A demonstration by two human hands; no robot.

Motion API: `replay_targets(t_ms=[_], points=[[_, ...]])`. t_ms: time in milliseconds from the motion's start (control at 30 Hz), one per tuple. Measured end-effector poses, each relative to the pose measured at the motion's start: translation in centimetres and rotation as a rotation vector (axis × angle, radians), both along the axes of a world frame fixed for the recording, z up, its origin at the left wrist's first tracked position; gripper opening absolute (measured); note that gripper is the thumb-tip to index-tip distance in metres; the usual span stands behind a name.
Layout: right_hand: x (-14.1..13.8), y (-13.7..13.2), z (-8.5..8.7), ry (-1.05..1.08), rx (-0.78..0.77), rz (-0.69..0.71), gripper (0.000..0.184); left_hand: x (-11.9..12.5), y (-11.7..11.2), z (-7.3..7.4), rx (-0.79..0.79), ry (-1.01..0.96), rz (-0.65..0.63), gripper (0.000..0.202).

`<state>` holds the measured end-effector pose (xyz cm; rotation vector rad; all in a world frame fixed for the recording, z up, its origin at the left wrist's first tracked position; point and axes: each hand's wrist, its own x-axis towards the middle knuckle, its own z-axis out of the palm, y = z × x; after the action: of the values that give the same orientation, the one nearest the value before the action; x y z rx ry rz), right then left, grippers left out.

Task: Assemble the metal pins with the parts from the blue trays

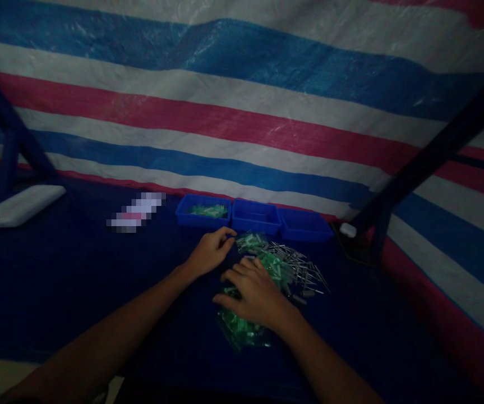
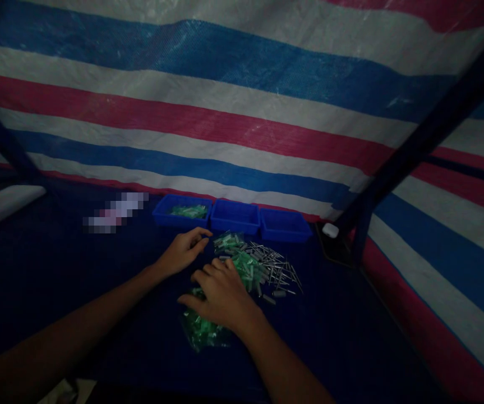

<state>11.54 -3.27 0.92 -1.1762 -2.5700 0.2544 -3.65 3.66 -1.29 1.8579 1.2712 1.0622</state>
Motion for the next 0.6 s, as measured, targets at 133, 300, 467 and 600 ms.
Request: replay_targets(t_ms=[133,300,467,600], points=[[-0.6,0.6,-0.9,0.048,0.072,-0.012,0.037,0.2,0.6,-0.4,0.016,-0.006,0.025,0.026],[-0.1,2.1,-1.1,0.24,0.086,-0.16,0.039,0.3,-0.7,-0.1,0.044,0.006,-0.041,0.027],[0.7,4.0,-1.6,0.684,-0.141,-0.35,0.038,1.0,-2.1,0.6,0.031,-0.058,-0.123,0.033],[1.1,5.6,-1.3,0.877,-0.148,-0.484,0.041,1.8,-1.1,0.4,-0.15,-0.224,-0.193,0.056]])
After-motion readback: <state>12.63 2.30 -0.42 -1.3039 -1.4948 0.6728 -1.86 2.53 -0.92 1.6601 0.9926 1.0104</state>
